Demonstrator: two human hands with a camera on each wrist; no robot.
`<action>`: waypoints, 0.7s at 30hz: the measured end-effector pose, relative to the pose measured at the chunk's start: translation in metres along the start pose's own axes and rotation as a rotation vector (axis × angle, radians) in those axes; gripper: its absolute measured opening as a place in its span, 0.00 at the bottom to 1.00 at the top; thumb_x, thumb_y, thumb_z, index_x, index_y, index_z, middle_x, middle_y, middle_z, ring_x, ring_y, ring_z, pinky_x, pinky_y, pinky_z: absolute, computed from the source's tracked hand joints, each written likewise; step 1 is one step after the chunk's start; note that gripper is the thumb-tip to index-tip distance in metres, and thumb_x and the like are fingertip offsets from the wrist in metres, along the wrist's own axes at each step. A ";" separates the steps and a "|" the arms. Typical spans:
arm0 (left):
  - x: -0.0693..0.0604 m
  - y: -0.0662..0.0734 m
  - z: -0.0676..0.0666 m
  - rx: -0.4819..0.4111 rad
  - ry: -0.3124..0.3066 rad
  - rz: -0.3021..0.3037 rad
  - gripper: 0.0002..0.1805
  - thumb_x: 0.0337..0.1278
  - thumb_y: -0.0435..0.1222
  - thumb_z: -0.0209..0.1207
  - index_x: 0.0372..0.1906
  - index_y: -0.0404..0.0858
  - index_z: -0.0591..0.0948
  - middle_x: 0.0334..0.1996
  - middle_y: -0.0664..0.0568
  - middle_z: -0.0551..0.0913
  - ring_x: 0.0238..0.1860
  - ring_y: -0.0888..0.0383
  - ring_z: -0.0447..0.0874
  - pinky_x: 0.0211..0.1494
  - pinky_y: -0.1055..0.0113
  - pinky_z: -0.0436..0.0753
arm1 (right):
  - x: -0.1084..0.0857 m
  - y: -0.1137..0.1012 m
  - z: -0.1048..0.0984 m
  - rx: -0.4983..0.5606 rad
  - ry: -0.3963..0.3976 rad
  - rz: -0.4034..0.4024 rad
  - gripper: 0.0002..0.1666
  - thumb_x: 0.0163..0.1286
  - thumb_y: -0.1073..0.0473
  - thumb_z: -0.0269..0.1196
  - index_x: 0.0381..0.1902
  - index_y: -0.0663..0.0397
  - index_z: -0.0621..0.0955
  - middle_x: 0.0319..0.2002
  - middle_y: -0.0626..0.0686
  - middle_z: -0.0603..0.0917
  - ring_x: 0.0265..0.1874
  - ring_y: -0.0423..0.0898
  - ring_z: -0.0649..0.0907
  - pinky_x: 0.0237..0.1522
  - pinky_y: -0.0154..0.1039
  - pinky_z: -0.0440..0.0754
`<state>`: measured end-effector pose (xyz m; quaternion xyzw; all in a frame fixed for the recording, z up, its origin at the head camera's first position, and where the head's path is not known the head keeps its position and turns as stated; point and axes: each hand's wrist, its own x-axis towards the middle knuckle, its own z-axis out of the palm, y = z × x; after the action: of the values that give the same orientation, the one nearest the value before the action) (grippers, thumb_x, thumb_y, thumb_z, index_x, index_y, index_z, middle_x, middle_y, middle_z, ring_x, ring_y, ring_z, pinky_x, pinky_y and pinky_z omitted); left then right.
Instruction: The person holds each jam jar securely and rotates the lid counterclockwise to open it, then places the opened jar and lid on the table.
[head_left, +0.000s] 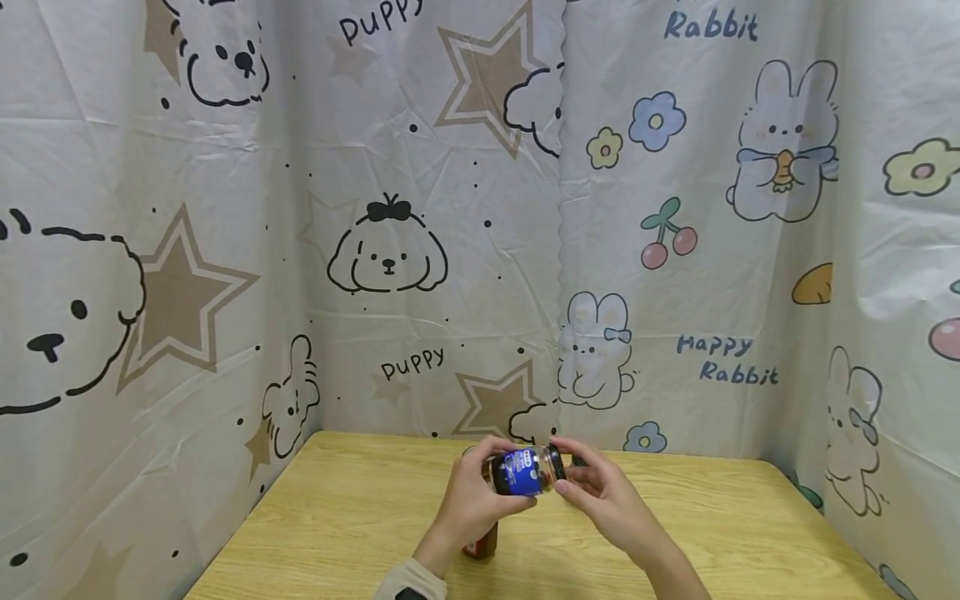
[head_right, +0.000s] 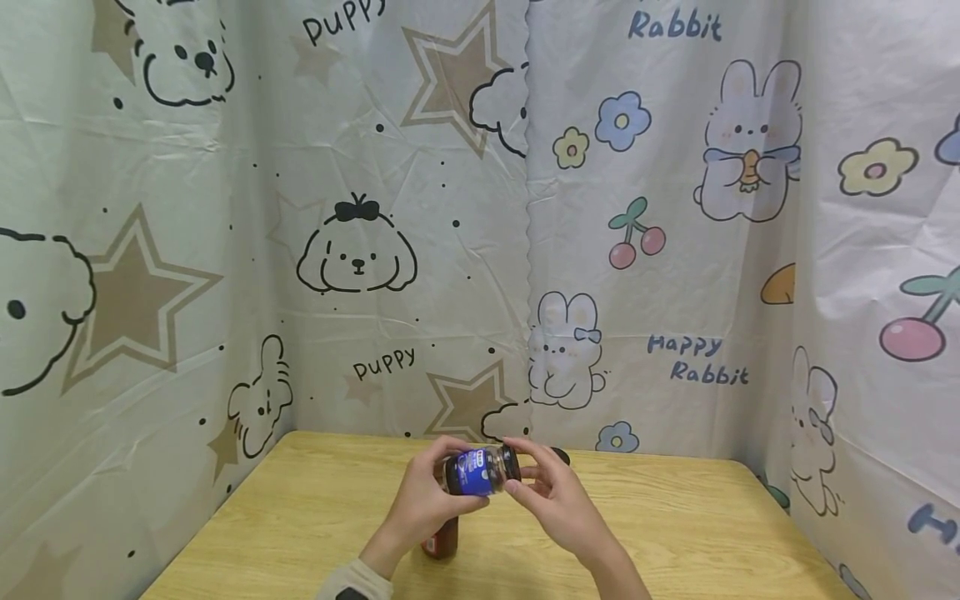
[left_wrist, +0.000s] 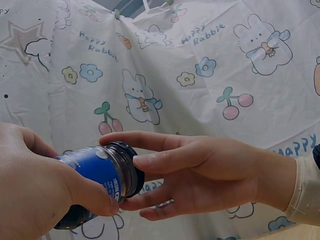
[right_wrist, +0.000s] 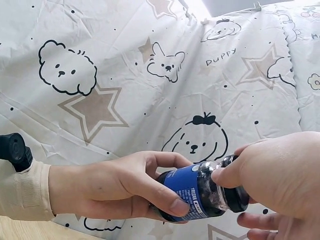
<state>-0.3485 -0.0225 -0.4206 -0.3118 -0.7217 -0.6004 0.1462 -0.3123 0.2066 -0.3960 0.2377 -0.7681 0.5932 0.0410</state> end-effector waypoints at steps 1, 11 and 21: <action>0.000 0.000 0.000 -0.001 0.000 0.002 0.33 0.38 0.29 0.82 0.54 0.45 0.81 0.51 0.51 0.81 0.50 0.51 0.82 0.45 0.63 0.87 | 0.000 0.000 -0.001 0.004 -0.008 0.006 0.34 0.76 0.60 0.65 0.76 0.51 0.69 0.62 0.67 0.77 0.57 0.60 0.82 0.54 0.42 0.83; 0.000 0.003 0.000 -0.066 0.002 -0.010 0.34 0.37 0.27 0.82 0.54 0.42 0.80 0.51 0.49 0.81 0.47 0.52 0.83 0.45 0.63 0.87 | -0.001 -0.003 -0.004 0.019 -0.051 -0.040 0.33 0.76 0.64 0.63 0.75 0.53 0.69 0.62 0.68 0.78 0.59 0.62 0.80 0.56 0.40 0.82; -0.001 0.004 0.002 -0.101 0.021 -0.033 0.34 0.37 0.26 0.82 0.54 0.42 0.80 0.53 0.48 0.80 0.48 0.52 0.83 0.47 0.62 0.87 | -0.003 -0.008 -0.006 0.071 -0.015 -0.010 0.33 0.75 0.67 0.63 0.75 0.53 0.69 0.69 0.69 0.71 0.64 0.63 0.77 0.51 0.42 0.84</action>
<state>-0.3450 -0.0206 -0.4180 -0.3006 -0.6939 -0.6418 0.1277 -0.3078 0.2112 -0.3886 0.2475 -0.7457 0.6179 0.0297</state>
